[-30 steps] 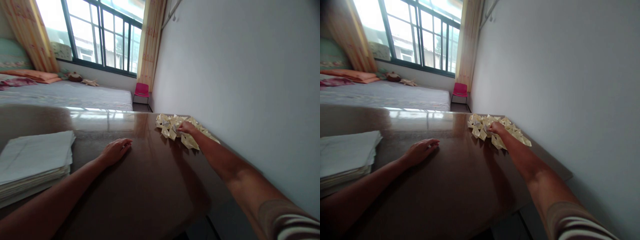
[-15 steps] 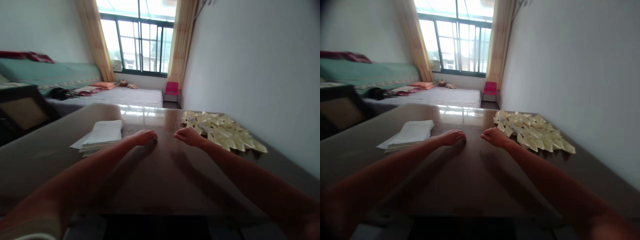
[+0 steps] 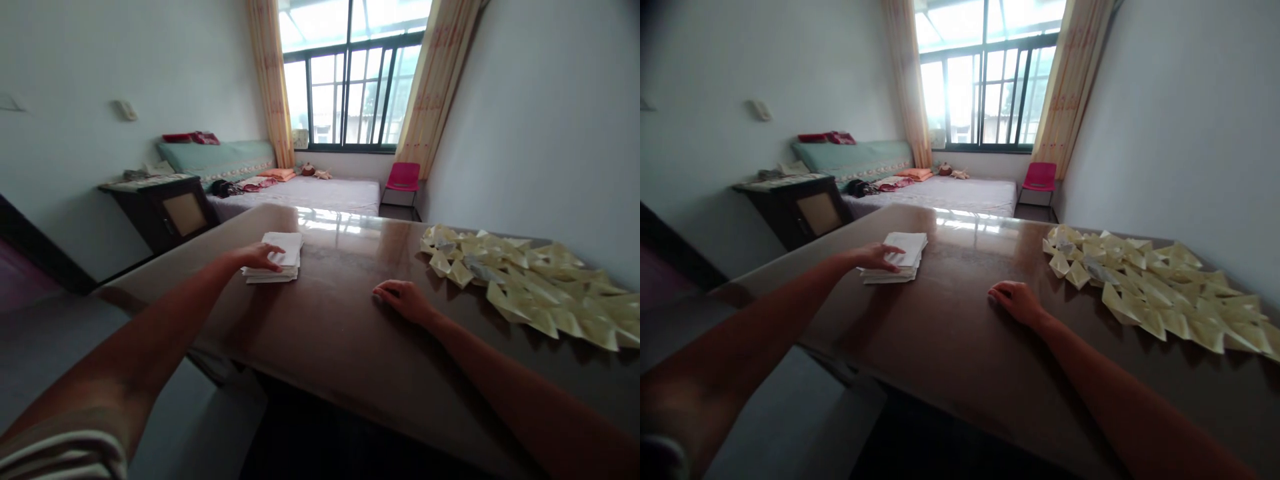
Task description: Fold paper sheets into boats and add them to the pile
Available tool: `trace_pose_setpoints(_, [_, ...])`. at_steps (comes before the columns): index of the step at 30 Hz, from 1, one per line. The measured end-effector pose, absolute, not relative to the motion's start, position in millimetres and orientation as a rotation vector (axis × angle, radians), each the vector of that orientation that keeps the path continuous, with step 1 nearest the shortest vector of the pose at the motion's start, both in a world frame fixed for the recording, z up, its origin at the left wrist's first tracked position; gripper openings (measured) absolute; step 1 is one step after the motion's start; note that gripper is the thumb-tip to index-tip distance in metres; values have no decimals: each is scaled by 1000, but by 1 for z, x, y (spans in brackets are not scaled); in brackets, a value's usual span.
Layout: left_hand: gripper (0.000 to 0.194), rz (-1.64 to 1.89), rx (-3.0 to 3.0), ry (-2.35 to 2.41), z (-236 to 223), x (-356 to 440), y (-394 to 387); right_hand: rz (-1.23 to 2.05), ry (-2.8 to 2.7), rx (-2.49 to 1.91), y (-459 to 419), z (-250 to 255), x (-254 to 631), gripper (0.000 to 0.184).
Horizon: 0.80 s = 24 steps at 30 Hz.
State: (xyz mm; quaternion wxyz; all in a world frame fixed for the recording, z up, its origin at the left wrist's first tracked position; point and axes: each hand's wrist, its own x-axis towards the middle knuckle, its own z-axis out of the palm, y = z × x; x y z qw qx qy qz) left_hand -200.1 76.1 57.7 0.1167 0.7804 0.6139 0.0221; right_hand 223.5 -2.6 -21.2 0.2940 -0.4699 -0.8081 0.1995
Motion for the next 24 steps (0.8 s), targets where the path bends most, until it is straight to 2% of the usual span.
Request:
trace_pose_setpoints(8, [52, 71, 2268, 1691, 57, -213, 86, 589, -2182, -1230, -3, -21, 226, 35])
trace_pose_setpoints(15, [27, 211, 2267, 1707, 52, -215, 80, 585, -2173, -1251, -3, -23, 227, 38])
trace_pose_setpoints(21, [17, 502, 2262, 1818, 32, -215, 63, 555, -2167, -1306, -5, -23, 226, 40])
trace_pose_setpoints(24, [21, 713, 2207, 1921, 12, -214, 53, 484, -2215, -1346, 0, -25, 223, 40])
